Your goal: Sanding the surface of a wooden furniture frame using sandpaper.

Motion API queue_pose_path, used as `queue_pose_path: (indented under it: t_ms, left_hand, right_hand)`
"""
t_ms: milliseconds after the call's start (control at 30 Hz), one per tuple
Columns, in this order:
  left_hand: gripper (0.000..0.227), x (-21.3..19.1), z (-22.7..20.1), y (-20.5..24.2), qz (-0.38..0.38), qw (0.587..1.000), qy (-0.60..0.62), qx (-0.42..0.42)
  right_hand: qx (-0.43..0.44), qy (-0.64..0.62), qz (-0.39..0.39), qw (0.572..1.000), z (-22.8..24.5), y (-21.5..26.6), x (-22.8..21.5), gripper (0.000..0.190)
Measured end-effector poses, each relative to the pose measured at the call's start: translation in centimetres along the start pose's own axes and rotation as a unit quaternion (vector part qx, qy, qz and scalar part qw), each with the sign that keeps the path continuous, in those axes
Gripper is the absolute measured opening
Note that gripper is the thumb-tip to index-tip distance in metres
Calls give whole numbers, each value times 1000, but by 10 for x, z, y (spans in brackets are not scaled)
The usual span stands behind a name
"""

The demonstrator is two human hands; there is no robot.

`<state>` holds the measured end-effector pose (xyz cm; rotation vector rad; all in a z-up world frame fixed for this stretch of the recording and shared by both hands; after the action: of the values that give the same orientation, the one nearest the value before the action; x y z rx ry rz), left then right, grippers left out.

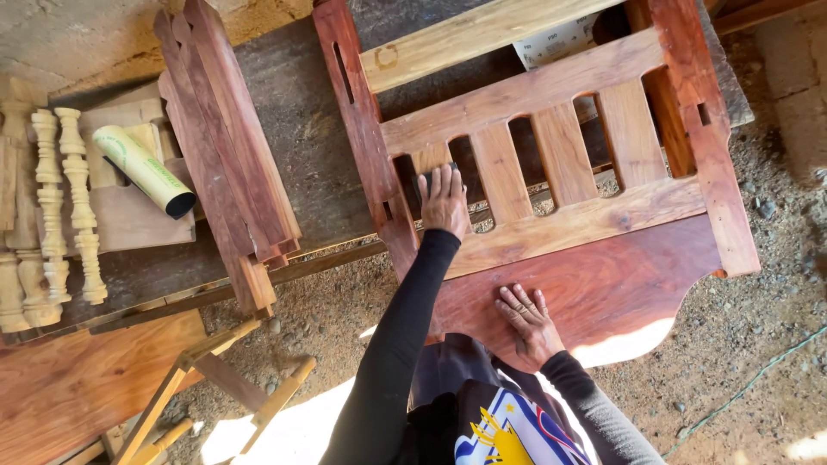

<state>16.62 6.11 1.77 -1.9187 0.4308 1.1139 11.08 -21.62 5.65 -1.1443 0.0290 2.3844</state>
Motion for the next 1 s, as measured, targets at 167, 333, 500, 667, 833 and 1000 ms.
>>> queue_pose_path:
  t_ms: [167,333,500,667,833,1000]
  left_hand:
    - [42,11,6,-11,-25,999,-19,23]
    - [38,10,6,-21,15,999,-30,-31]
    - [36,15,9,-20,-15,1000,-9,-19]
    - [40,18,11,-22,-23,999,-24,-40]
    - [40,11,1,0,-14,1000,7,-5]
    - [40,14,7,-31,-4,1000,-13,-16]
  right_hand:
    - [6,1,7,1000,1,4,1,74]
    - [2,-23,-11,1000,5,-3,-16,64]
    - [36,-51,-101,993,-12,24,-52,59]
    - [69,19,-270,960,-18,66,-127,47]
    - [246,383,-326,829,-52,125,-162,87]
    - [552,-157,-392,719,-180,213,-100,77]
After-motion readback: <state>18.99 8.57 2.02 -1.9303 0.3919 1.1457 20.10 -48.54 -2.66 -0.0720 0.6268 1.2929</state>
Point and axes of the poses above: each hand's wrist, its own y-axis away from the middle knuckle, its own x-axis out of the palm, z = x × y, the point moved 10 cm from there along -y, towards the middle knuckle, and after that the axes turned 10 degrees about -z, right-handed, at the moved point
